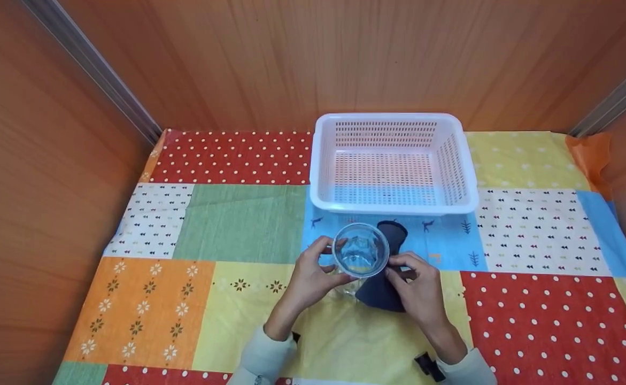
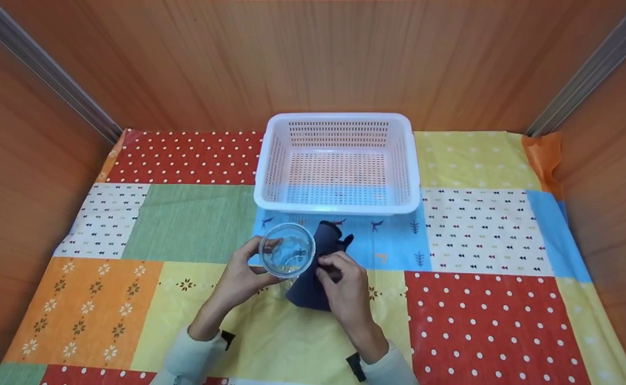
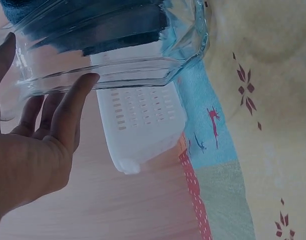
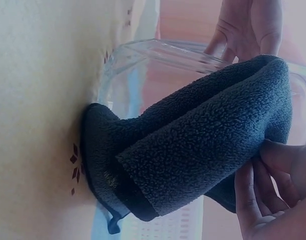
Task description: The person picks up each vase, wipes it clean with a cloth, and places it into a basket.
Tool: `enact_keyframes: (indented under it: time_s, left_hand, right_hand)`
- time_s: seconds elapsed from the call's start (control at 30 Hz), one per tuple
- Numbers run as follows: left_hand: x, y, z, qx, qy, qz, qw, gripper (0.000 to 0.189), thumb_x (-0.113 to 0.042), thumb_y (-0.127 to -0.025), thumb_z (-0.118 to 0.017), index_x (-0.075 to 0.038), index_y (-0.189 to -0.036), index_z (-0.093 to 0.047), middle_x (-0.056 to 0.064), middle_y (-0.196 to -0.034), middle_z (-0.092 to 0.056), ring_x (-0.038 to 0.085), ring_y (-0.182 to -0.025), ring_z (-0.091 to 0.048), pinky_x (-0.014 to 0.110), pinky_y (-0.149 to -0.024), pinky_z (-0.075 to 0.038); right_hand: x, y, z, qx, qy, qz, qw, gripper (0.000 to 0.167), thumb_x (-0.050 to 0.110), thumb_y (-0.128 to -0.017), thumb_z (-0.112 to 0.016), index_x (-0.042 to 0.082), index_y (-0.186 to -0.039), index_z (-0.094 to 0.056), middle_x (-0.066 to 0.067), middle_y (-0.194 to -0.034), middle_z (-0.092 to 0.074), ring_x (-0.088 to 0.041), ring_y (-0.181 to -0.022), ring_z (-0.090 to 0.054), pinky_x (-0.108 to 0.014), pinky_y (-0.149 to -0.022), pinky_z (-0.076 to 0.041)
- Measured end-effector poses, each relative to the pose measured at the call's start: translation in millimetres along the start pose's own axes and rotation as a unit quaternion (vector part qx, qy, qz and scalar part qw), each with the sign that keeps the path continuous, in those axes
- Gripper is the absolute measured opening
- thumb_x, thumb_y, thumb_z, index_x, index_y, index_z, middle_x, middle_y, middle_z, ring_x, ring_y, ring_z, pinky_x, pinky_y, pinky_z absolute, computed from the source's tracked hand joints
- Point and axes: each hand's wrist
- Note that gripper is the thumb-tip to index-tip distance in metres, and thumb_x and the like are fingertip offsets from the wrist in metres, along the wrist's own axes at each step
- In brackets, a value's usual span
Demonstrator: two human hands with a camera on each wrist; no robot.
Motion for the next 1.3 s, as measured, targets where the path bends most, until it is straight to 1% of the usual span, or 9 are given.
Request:
enact_keyframes:
  time_s: [0.13,0.23,0.33,0.43,0.57,0.7,0.83,1.03,1.3]
  left_hand:
    - [-1.0,-3.6,3.6,0.014,0.020,0.009,0.9997,0.050,-0.006,-0.078,-0.093,-0.007,-0.121,-0.067,0.010,-0.122,-0.065,0.033,-0.114,-0.061,0.047,-0.090,-0.064]
    - [-3.0,-5.7,7.0,0.026,0.031,0.017,0.9990,0.051,-0.004,-0.078,-0.092,-0.005,-0.123,-0.068,0.011,-0.123,-0.066,0.039,-0.115,-0.061,0.043,-0.088,-0.065]
    - [-6.2,-7.8,9.6,0.032,0.027,0.024,0.9989,0.053,-0.005,-0.079,-0.091,-0.006,-0.126,-0.068,0.012,-0.125,-0.067,0.041,-0.117,-0.062,0.042,-0.087,-0.064]
    - [-9.1,-8.3,10.8,0.035,0.017,0.029,0.9988,0.055,-0.007,-0.080,-0.092,-0.007,-0.129,-0.068,0.011,-0.126,-0.067,0.036,-0.116,-0.063,0.042,-0.087,-0.064]
    - [-9.0,-8.4,12.0,0.042,-0.001,0.019,0.9989,0.055,-0.007,-0.081,-0.091,-0.005,-0.131,-0.069,0.012,-0.126,-0.068,0.030,-0.112,-0.063,0.040,-0.086,-0.064]
    - [-8.8,-9.5,13.2,0.048,-0.009,0.012,0.9987,0.054,-0.007,-0.081,-0.091,-0.003,-0.130,-0.069,0.012,-0.125,-0.068,0.031,-0.111,-0.062,0.042,-0.086,-0.064]
    - [-8.2,-10.9,13.9,0.050,-0.018,0.007,0.9986,0.055,-0.007,-0.080,-0.092,-0.001,-0.129,-0.068,0.013,-0.125,-0.069,0.034,-0.113,-0.062,0.049,-0.089,-0.062]
    - [-6.2,-10.8,13.1,0.046,-0.037,-0.008,0.9982,0.054,-0.009,-0.081,-0.092,0.000,-0.128,-0.068,0.015,-0.124,-0.069,0.036,-0.113,-0.063,0.055,-0.094,-0.057]
    - [-4.0,-10.1,11.8,0.038,-0.038,-0.005,0.9985,0.050,-0.009,-0.079,-0.093,-0.006,-0.124,-0.070,0.009,-0.123,-0.070,0.035,-0.113,-0.063,0.042,-0.088,-0.060]
  right_hand:
    - [-2,0.4,1,0.007,0.006,-0.004,1.0000,0.026,-0.017,-0.084,-0.078,0.002,-0.102,-0.080,-0.009,-0.100,-0.075,-0.010,-0.094,-0.070,-0.017,-0.078,-0.060]
    - [-4,1.1,1,0.006,0.010,-0.003,0.9999,0.026,-0.017,-0.084,-0.078,0.002,-0.101,-0.080,-0.009,-0.099,-0.076,-0.010,-0.092,-0.071,-0.016,-0.077,-0.060]
    - [-4,1.0,0,0.003,0.012,0.003,0.9999,0.026,-0.018,-0.084,-0.077,0.002,-0.100,-0.080,-0.010,-0.098,-0.076,-0.010,-0.090,-0.071,-0.016,-0.077,-0.060]
    - [-4,1.2,-1,0.001,0.012,0.007,0.9999,0.026,-0.018,-0.084,-0.077,0.002,-0.100,-0.080,-0.010,-0.098,-0.076,-0.010,-0.089,-0.071,-0.015,-0.077,-0.060]
    - [-2,1.8,-1,0.000,0.007,0.006,1.0000,0.026,-0.018,-0.084,-0.077,0.002,-0.101,-0.080,-0.010,-0.099,-0.075,-0.010,-0.088,-0.071,-0.015,-0.077,-0.060]
    - [1,2.6,-1,0.000,-0.001,0.003,1.0000,0.026,-0.017,-0.085,-0.077,0.002,-0.104,-0.079,-0.011,-0.100,-0.075,-0.011,-0.088,-0.071,-0.015,-0.078,-0.060]
    - [4,2.4,0,-0.001,-0.010,0.002,0.9999,0.026,-0.016,-0.086,-0.077,0.001,-0.105,-0.079,-0.012,-0.101,-0.075,-0.010,-0.089,-0.071,-0.016,-0.078,-0.060]
    - [6,0.7,2,0.005,-0.002,0.009,0.9999,0.025,-0.017,-0.084,-0.078,0.002,-0.101,-0.079,-0.011,-0.098,-0.074,-0.010,-0.089,-0.071,-0.015,-0.078,-0.060]
    - [1,-1.1,2,0.024,0.027,-0.005,0.9994,0.025,-0.017,-0.083,-0.079,0.004,-0.096,-0.079,-0.006,-0.094,-0.074,-0.016,-0.087,-0.072,-0.020,-0.076,-0.062]
Point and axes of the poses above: each hand's wrist, its own y-axis away from the middle knuckle, its own z-axis out of the back of the hand, x = y × z
